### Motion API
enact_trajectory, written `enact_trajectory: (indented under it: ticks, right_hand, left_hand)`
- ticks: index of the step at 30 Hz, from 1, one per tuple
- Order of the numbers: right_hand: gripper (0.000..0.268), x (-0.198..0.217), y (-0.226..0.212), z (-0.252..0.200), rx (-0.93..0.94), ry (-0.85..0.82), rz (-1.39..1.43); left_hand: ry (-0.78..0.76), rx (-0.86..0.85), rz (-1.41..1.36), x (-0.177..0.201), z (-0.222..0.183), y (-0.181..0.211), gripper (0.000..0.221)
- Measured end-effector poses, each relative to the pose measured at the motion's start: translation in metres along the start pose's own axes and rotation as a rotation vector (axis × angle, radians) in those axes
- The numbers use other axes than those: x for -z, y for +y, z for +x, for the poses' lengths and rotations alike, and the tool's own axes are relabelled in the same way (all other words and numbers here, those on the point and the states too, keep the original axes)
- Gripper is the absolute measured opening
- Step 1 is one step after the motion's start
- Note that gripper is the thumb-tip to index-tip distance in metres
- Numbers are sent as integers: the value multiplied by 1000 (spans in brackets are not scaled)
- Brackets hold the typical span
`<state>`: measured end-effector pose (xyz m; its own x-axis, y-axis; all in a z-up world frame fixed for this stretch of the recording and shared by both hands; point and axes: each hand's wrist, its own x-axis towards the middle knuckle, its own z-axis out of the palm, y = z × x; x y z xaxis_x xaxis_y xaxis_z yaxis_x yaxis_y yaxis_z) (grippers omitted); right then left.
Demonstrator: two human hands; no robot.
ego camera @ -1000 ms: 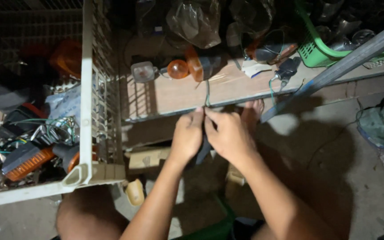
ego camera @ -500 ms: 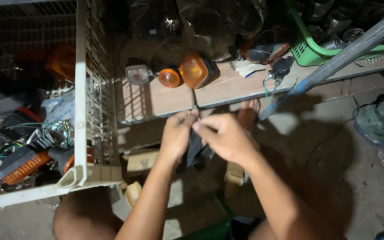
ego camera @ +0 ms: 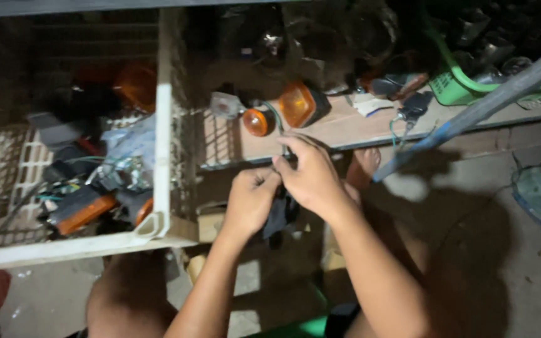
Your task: Fitting a rubber protective boot onto a motorcycle turn signal assembly and threading the wires
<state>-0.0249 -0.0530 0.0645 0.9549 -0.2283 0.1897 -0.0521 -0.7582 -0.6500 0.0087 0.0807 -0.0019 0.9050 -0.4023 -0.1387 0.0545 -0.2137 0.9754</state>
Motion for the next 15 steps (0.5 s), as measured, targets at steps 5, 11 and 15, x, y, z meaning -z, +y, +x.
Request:
enact_trajectory:
  ticks: [5, 11, 15]
  right_hand:
    - [46, -17, -15, 8, -132, 37, 28]
    - [54, -43, 4, 25, -347, -26, 220]
    - [35, -66, 1, 34, -489, 106, 429]
  left_hand:
    - [-44, -56, -73, 23, -13, 2, 29]
    - [-76, 30, 70, 51, -33, 5, 30]
    - [-54, 107, 232, 58, -45, 21, 25]
